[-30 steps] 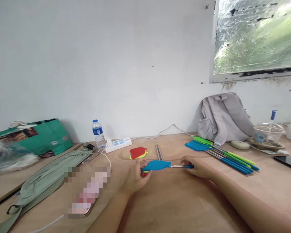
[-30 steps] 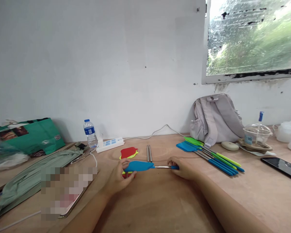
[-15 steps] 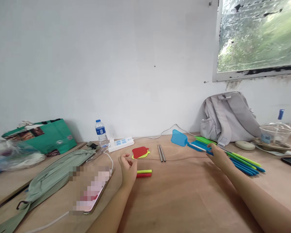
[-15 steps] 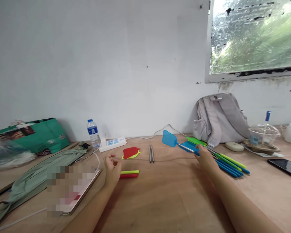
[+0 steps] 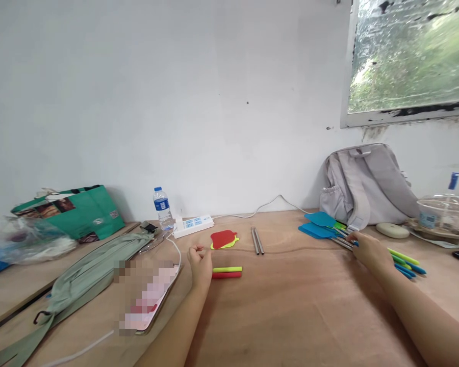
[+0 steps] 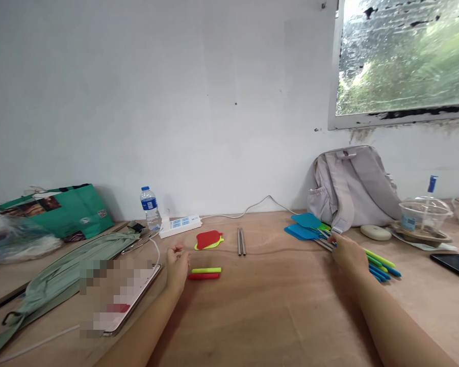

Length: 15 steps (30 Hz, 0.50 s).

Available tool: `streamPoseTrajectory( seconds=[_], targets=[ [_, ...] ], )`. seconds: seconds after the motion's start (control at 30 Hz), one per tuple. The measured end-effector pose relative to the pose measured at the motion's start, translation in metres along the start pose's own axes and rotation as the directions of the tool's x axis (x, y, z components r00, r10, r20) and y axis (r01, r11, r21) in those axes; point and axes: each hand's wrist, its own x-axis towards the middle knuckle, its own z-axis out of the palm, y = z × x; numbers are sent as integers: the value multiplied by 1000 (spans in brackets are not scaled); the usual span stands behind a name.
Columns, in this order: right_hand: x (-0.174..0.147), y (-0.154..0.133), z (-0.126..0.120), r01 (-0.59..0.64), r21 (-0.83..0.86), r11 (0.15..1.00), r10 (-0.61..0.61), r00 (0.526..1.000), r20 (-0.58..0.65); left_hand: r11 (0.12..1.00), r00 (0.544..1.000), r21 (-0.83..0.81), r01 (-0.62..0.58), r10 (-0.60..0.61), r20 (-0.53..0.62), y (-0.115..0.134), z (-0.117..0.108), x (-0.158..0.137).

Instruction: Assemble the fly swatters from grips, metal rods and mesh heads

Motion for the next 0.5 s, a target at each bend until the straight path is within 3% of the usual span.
streamPoseTrajectory(
  seconds=[0.23, 0.37, 0.5],
  targets=[
    [4, 2, 1, -10, 116, 993, 12, 1000, -16, 998, 998, 31, 59, -60, 33, 1, 0, -1],
    [-1, 7, 0, -11, 148, 989, 11, 1000, -3, 993, 987, 104, -50, 33, 158, 6, -4, -4],
    [-10, 11, -6, -55, 62, 997, 54, 998, 8, 953, 930, 217, -212, 129, 343, 6, -8, -6]
  ],
)
